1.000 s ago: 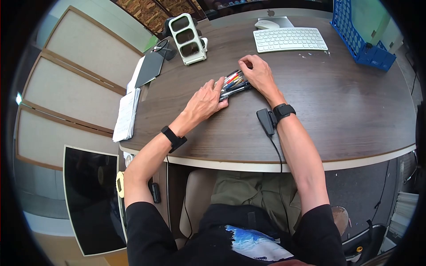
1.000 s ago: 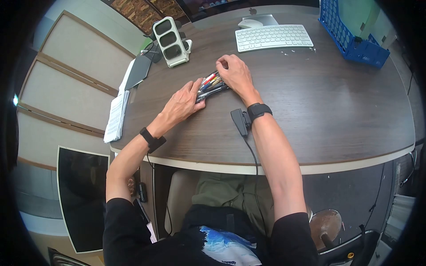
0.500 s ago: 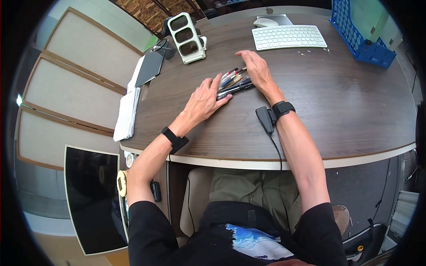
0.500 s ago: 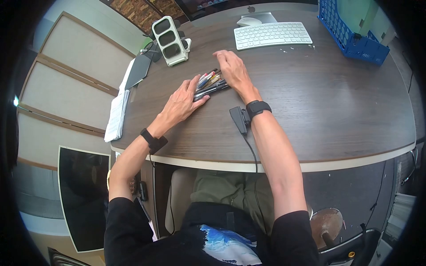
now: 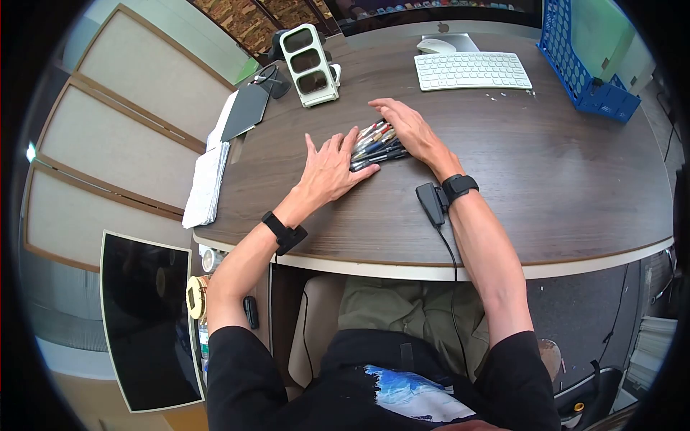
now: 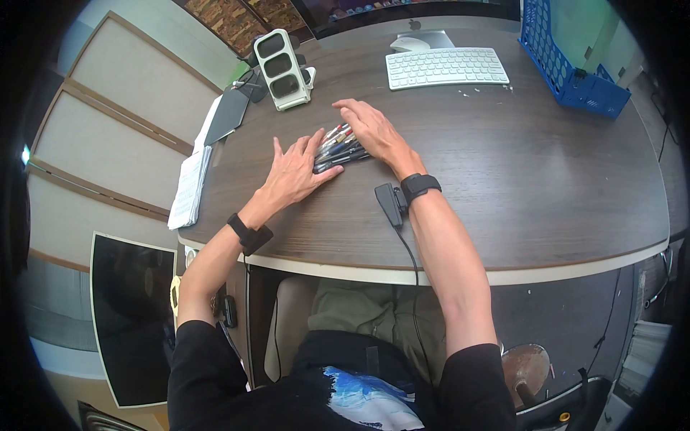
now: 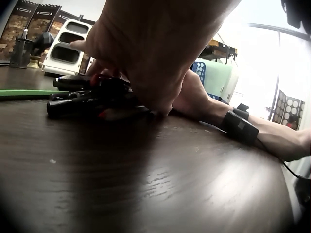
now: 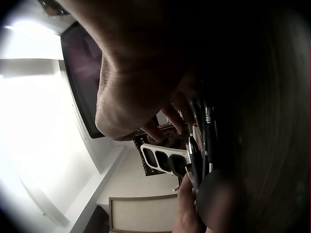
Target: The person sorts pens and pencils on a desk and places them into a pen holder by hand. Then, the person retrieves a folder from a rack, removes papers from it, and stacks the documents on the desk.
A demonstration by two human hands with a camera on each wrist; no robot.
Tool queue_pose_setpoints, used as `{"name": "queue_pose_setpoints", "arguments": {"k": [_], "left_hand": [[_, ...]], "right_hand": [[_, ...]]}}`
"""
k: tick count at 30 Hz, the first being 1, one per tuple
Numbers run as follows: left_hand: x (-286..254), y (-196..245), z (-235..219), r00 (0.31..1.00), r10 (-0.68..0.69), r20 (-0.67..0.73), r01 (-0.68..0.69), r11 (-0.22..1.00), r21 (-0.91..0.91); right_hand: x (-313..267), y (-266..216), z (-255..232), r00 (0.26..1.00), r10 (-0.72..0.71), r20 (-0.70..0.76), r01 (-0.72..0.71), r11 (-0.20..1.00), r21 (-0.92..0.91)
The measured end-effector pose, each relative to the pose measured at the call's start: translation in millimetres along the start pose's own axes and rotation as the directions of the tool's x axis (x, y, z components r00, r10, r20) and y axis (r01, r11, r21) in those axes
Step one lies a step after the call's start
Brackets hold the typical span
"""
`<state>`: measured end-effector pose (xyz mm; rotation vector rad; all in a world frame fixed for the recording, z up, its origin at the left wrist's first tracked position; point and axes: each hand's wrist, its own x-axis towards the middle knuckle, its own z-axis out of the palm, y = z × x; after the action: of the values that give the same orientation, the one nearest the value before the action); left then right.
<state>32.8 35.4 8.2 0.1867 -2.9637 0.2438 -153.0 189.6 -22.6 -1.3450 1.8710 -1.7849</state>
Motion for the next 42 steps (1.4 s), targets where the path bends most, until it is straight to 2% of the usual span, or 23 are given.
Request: {"name": "queue_pose_setpoints", "arguments": {"k": [1, 3, 5, 7, 9, 10, 13, 18, 21, 28, 33, 35, 41, 42], "left_hand": [[0.3, 0.4, -2.0, 1.0, -0.003, -0.002, 0.003, 1.0, 0.001], [-0.5, 2.4, -2.7, 0.997, -0.038, 0.067, 0.047, 0.991, -0.128], [-0.7, 2.2, 0.5, 0.998, -0.025, 0.06, 0.034, 0.989, -0.147], [-0.3, 4.0, -4.0, 0.999, -0.01, 0.046, 0.017, 0.987, -0.162], [-0.1, 4.5, -11.4, 0.991, -0.057, 0.124, 0.083, 0.973, -0.217], [0.2, 2.6, -9.9, 0.991, -0.062, 0.118, 0.086, 0.973, -0.216], [0.6, -2.2, -8.6, 0.998, -0.003, 0.063, 0.015, 0.979, -0.202], [5.5, 0.4, -1.8, 0.998, 0.062, 0.005, -0.062, 0.993, -0.101], [7.7, -0.9, -1.2, 0.997, 0.068, 0.027, -0.066, 0.996, -0.06], [9.6, -7.4, 0.4, 0.992, 0.123, 0.015, -0.122, 0.991, -0.058], [10.3, -9.1, -2.6, 0.992, 0.123, -0.029, -0.125, 0.99, -0.07], [13.1, -11.1, -6.6, 0.998, 0.063, 0.005, -0.062, 0.993, -0.105], [28.2, -30.0, -1.2, 0.997, 0.07, -0.035, -0.074, 0.988, -0.134], [30.6, -30.5, -4.4, 0.999, 0.046, 0.008, -0.044, 0.99, -0.135]], "right_hand": [[-2.0, -2.7, 1.8, 1.0, 0.0, 0.02, 0.0, 1.0, -0.008], [-5.1, -5.4, 6.3, 0.997, 0.025, 0.073, -0.027, 0.999, 0.018], [-8.5, -8.3, 11.8, 0.993, -0.025, 0.113, 0.023, 0.999, 0.027], [-8.0, -8.2, 11.1, 0.995, -0.036, 0.095, 0.034, 0.999, 0.024], [-6.3, -8.4, 8.4, 0.999, 0.047, 0.009, -0.048, 0.989, 0.141], [-4.0, -4.8, 9.7, 0.998, 0.033, -0.059, -0.024, 0.99, 0.139], [-0.8, -0.2, 8.4, 0.992, 0.051, -0.116, -0.037, 0.992, 0.118], [1.4, 9.6, 10.6, 0.985, 0.075, -0.153, -0.057, 0.992, 0.116], [2.2, 13.2, 12.0, 0.982, 0.054, -0.183, -0.041, 0.996, 0.073], [-0.2, 6.8, 12.1, 0.988, 0.035, -0.149, -0.036, 0.999, -0.001], [-2.0, -3.1, 9.0, 0.989, 0.068, -0.133, -0.066, 0.998, 0.018], [-1.9, -6.1, 9.1, 0.983, 0.128, -0.129, -0.121, 0.991, 0.056], [-3.6, -6.1, 9.7, 0.982, 0.101, -0.16, -0.098, 0.995, 0.032], [-3.5, -6.3, 9.7, 0.983, 0.084, -0.166, -0.085, 0.996, -0.002]]}}
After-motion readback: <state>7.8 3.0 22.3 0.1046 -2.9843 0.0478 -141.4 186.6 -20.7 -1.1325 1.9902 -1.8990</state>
